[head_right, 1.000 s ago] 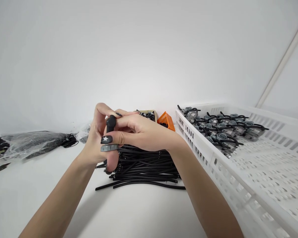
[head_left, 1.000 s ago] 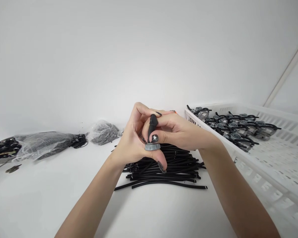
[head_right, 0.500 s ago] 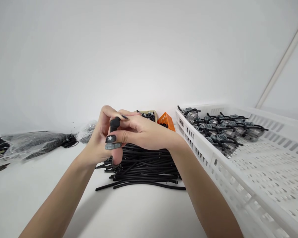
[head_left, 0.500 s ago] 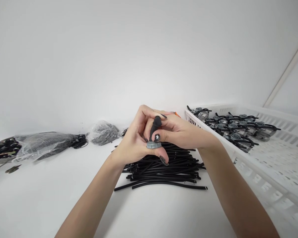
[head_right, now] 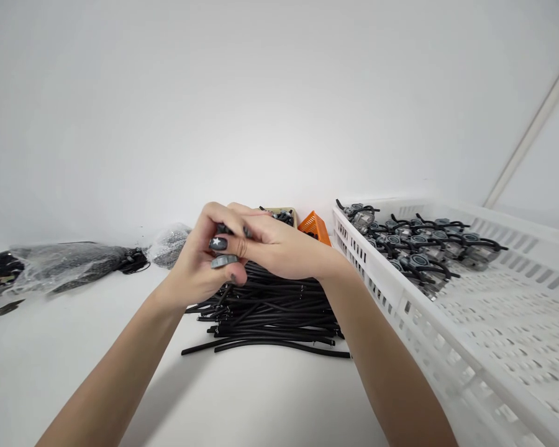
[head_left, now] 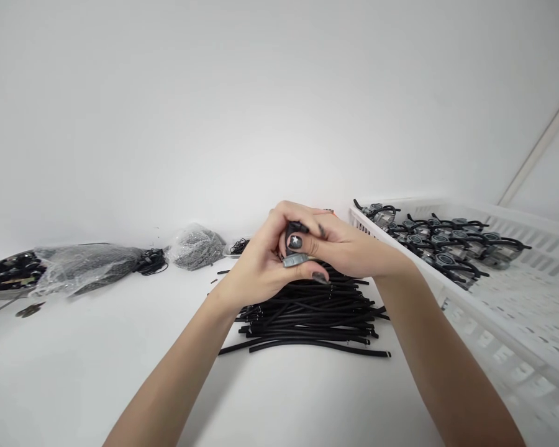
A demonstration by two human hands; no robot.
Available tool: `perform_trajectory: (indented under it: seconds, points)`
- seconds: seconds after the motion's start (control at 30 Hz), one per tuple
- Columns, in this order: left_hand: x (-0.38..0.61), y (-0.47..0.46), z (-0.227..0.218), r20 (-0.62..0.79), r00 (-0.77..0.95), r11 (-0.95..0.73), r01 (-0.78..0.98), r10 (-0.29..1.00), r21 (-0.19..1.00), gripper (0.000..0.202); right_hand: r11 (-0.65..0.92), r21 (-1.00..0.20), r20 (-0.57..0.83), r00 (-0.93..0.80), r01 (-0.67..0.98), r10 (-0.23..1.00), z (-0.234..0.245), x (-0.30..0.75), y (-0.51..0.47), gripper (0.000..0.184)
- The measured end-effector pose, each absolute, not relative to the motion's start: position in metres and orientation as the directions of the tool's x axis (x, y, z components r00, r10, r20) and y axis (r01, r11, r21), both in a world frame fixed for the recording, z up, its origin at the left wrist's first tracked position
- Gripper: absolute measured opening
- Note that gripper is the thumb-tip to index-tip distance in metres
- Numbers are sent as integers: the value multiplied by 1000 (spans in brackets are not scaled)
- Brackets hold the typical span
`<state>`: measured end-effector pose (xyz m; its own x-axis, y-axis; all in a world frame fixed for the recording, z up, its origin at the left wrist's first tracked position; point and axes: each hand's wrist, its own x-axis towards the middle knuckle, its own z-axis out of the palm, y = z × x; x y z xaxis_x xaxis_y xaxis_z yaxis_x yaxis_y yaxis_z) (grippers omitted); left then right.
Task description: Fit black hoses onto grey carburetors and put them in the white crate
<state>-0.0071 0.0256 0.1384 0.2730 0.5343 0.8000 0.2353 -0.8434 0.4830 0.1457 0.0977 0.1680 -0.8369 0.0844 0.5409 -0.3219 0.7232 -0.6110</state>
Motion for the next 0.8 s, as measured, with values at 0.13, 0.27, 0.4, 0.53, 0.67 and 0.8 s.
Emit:
perform_trajectory:
  seconds: [0.13,0.27,0.4,0.53,0.67,0.8]
  points:
    - [-5,26,139,790,233,-816,287,567,501,35,719,-617,530,-845,-320,79,170,144,98,33]
    - [-4,27,139,812,250,-847,233,527,478,47,714,-631,509,-856,-302,88,170,144,98,36]
    - [-4,27,138,814,245,-844,264,527,467,31,717,-629,530,-841,-300,113,169,144,98,34]
    - [-3,28,138,819,215,-835,291,532,466,40,703,-647,489,-868,-295,86,170,144,99,39]
    - [-3,28,138,815,227,-836,288,533,467,34,704,-643,508,-855,-301,99,172,144,98,34]
    - [-3,27,138,811,209,-825,300,547,479,38,700,-650,495,-864,-296,94,171,144,98,37]
